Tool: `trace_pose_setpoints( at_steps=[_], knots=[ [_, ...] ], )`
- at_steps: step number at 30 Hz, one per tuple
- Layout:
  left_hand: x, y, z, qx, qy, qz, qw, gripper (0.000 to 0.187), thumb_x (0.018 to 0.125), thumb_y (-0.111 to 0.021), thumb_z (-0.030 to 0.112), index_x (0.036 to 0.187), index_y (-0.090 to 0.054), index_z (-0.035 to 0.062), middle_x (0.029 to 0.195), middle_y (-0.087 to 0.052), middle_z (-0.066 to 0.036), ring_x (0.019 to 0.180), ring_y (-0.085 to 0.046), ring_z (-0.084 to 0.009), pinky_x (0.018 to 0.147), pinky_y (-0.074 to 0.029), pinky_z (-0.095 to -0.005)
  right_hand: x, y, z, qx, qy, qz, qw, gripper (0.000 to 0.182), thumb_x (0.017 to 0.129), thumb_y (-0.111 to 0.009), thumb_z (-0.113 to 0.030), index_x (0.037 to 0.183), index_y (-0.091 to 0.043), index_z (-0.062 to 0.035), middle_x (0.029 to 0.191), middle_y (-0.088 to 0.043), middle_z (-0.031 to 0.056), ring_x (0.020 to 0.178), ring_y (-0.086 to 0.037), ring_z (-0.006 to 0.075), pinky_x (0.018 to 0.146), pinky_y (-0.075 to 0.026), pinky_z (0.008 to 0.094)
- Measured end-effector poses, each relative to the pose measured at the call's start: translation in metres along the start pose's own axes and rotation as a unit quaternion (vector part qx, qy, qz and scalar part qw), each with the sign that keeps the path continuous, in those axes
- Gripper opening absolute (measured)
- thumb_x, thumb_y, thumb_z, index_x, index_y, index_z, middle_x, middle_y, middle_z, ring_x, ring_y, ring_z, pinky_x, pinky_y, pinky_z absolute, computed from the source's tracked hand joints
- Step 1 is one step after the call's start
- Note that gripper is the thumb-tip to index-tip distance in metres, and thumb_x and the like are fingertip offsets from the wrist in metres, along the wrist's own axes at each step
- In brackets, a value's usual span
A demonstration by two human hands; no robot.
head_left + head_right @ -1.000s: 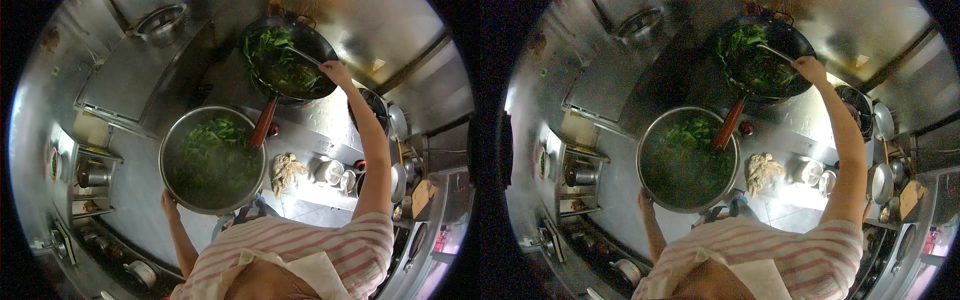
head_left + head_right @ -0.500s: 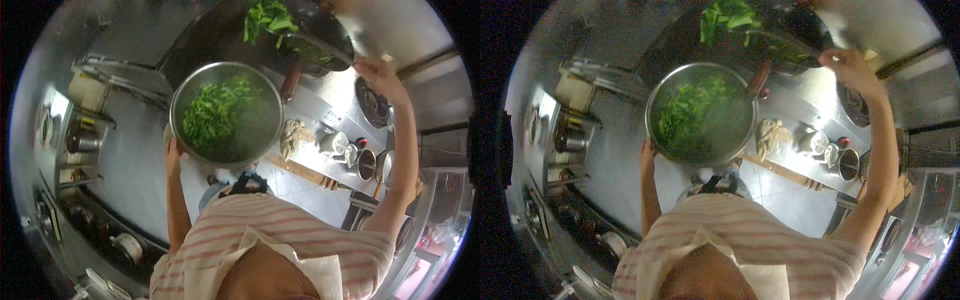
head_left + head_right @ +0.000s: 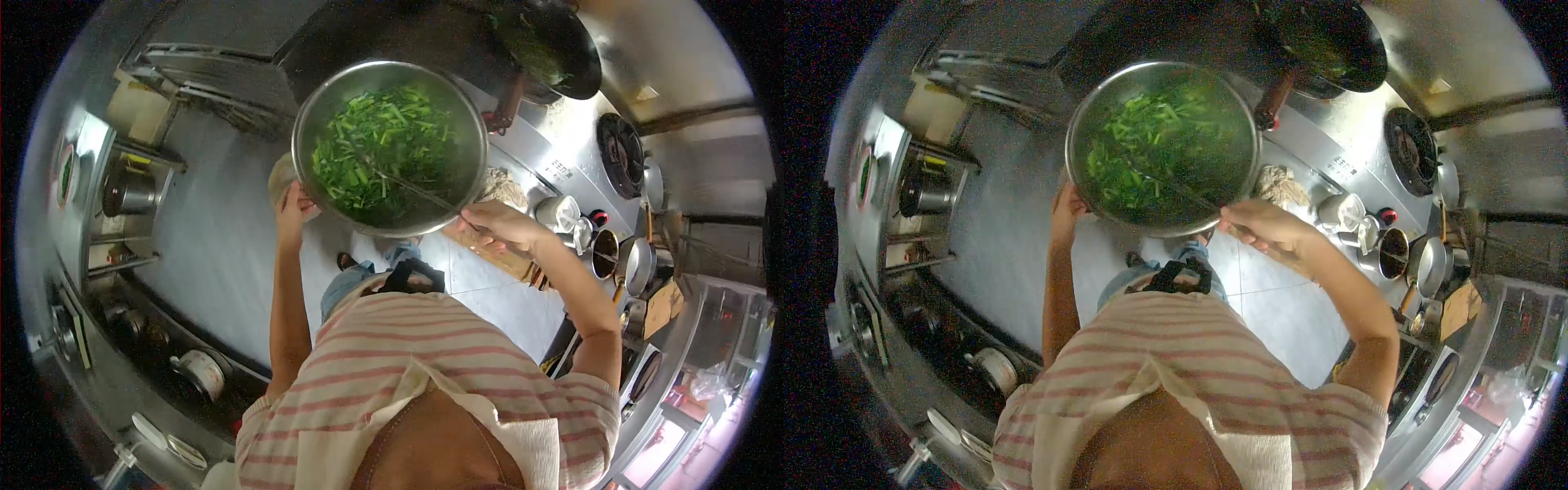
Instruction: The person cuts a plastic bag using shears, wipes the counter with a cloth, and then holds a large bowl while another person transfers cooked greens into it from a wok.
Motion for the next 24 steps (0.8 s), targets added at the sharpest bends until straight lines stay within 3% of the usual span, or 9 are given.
trace_pose_setpoints(
  at_steps=[4, 6, 9, 10, 11, 13, 16, 19, 24],
  knots=[
    [-0.001, 0.011, -0.005, -0.013, -0.001, 0.029, 0.999, 0.035, 0.082, -0.052, 0.038, 0.096, -0.054, 0.0053, 0.074, -0.05, -0.003, 0.069, -0.05, -0.0127, 0.065, -0.043, -0.0247, -0.075, 0.058, -0.07, -0.19, 0.074, 0.229, 0.952, 0.046, 0.074, -0.062, -0.04, 0.101, -0.054, -0.0039, 0.065, -0.048, -0.0005, 0.051, -0.039, 0.0069, 0.04, -0.032, 0.0194],
    [-0.009, 0.004, 0.003, -0.018, 0.008, 0.047, 0.999, 0.035, 0.082, -0.053, 0.037, 0.098, -0.052, 0.0057, 0.077, -0.048, -0.003, 0.069, -0.048, -0.013, 0.065, -0.042, -0.0253, -0.108, 0.111, -0.104, -0.244, 0.123, 0.224, 0.936, 0.036, 0.073, -0.062, -0.031, 0.099, -0.054, -0.006, 0.063, -0.051, -0.0002, 0.052, -0.042, 0.0069, 0.042, -0.032, 0.022],
    [-0.006, 0.006, -0.001, -0.006, 0.01, 0.02, 1.0, 0.038, 0.083, -0.052, 0.035, 0.106, -0.05, 0.0051, 0.088, -0.049, -0.004, 0.076, -0.049, -0.014, 0.07, -0.042, -0.0269, -0.188, 0.208, -0.159, -0.37, 0.068, 0.417, 0.827, 0.033, 0.074, -0.063, -0.025, 0.1, -0.057, -0.0069, 0.064, -0.054, 0.0041, 0.05, -0.048, 0.01, 0.045, -0.038, 0.0247],
    [-0.01, -0.001, 0.002, -0.004, 0.007, 0.013, 1.0, 0.038, 0.083, -0.052, 0.035, 0.106, -0.05, 0.0051, 0.088, -0.049, -0.004, 0.076, -0.049, -0.014, 0.07, -0.042, -0.0269, -0.208, 0.243, -0.172, -0.435, 0.051, 0.485, 0.757, 0.039, 0.073, -0.063, -0.027, 0.104, -0.056, -0.0046, 0.077, -0.059, 0.0103, 0.063, -0.056, 0.0142, 0.054, -0.044, 0.027],
    [-0.015, -0.004, 0.008, -0.014, -0.001, 0.044, 0.999, 0.037, 0.084, -0.051, 0.035, 0.105, -0.051, 0.0052, 0.088, -0.051, -0.004, 0.077, -0.049, -0.0136, 0.069, -0.041, -0.0273, -0.222, 0.262, -0.194, -0.571, 0.162, 0.512, 0.621, 0.035, 0.07, -0.06, -0.029, 0.093, -0.06, -0.0028, 0.071, -0.06, 0.0152, 0.057, -0.059, 0.0253, 0.055, -0.047, 0.04],
    [-0.022, -0.008, 0.012, -0.023, -0.009, 0.074, 0.997, 0.035, 0.085, -0.05, 0.035, 0.104, -0.052, 0.0053, 0.087, -0.053, -0.003, 0.078, -0.05, -0.0131, 0.069, -0.041, -0.0278, -0.22, 0.346, -0.196, -0.62, -0.013, 0.528, 0.58, 0.046, 0.064, -0.065, -0.019, 0.107, -0.055, -0.0043, 0.085, -0.059, 0.0166, 0.08, -0.059, 0.0232, 0.065, -0.047, 0.0314],
    [-0.028, -0.019, 0.022, -0.033, -0.032, 0.097, 0.994, 0.036, 0.086, -0.048, 0.036, 0.103, -0.054, 0.0056, 0.087, -0.056, -0.003, 0.078, -0.052, -0.0121, 0.068, -0.041, -0.0287, -0.214, 0.393, -0.209, -0.666, -0.144, 0.516, 0.519, 0.042, 0.057, -0.066, -0.012, 0.097, -0.057, -0.0025, 0.082, -0.058, 0.0181, 0.072, -0.06, 0.0263, 0.06, -0.048, 0.0339],
    [-0.03, -0.02, 0.025, 0.003, -0.032, 0.094, 0.995, 0.034, 0.088, -0.045, 0.035, 0.101, -0.054, 0.0058, 0.085, -0.056, -0.002, 0.077, -0.052, -0.0111, 0.069, -0.042, -0.0289, -0.216, 0.414, -0.217, -0.597, -0.189, 0.509, 0.59, 0.035, 0.053, -0.069, -0.01, 0.083, -0.055, -0.0001, 0.074, -0.058, 0.016, 0.062, -0.06, 0.0243, 0.05, -0.048, 0.0343],
    [-0.032, -0.02, 0.023, -0.033, -0.049, 0.128, 0.99, 0.032, 0.087, -0.045, 0.035, 0.098, -0.055, 0.0068, 0.082, -0.054, -0.001, 0.074, -0.052, -0.0114, 0.067, -0.042, -0.0289, -0.176, 0.443, -0.211, -0.597, -0.197, 0.466, 0.623, 0.024, 0.052, -0.068, -0.007, 0.067, -0.053, 0.0021, 0.054, -0.052, 0.0109, 0.047, -0.055, 0.0189, 0.039, -0.044, 0.0335]
  ],
)
Point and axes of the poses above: each hand's wrist, its own x-axis towards the middle knuckle, its own y-axis out of the back of the hand, z = x × y, the point moved 9 cm from there along x, towards the middle knuckle
